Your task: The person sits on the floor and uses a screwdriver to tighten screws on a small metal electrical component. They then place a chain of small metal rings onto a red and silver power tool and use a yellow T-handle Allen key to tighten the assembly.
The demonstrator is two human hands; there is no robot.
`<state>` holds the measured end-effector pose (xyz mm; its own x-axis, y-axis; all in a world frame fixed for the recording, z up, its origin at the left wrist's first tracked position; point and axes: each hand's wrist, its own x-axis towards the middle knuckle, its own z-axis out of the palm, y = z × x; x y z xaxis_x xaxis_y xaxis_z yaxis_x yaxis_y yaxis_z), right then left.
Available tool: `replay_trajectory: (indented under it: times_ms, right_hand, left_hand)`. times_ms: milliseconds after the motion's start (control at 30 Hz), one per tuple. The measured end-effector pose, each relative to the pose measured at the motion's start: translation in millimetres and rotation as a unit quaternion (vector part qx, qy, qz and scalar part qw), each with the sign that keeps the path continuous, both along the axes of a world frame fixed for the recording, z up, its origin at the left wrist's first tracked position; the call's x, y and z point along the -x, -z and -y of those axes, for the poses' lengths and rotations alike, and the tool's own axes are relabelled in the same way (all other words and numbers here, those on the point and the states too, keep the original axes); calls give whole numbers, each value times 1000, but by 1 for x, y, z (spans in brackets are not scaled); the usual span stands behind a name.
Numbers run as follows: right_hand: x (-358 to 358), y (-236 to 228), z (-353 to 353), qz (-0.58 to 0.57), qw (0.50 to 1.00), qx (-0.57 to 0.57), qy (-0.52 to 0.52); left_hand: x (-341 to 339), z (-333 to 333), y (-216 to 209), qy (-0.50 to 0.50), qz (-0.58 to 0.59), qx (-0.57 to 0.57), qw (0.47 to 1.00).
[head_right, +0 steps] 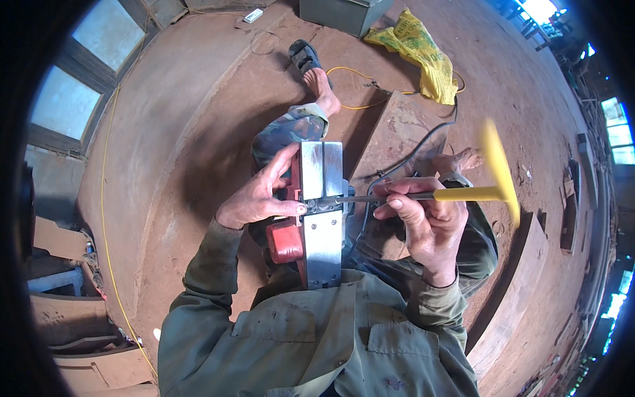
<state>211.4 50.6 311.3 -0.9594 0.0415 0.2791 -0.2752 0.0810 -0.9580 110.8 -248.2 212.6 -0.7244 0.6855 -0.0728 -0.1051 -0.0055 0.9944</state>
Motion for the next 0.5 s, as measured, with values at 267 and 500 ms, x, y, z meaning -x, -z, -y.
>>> replay_trajectory:
  times_ms: [267, 500]
  right_hand:
    - [0, -5, 21, -24, 991, -107, 77]
    - [-14, -34, -3, -53, 998, -36, 21]
  left_hand:
    - [0, -2, 1, 2, 1, -8, 1000]
    - [2, 0, 2, 3, -9, 7, 1000]
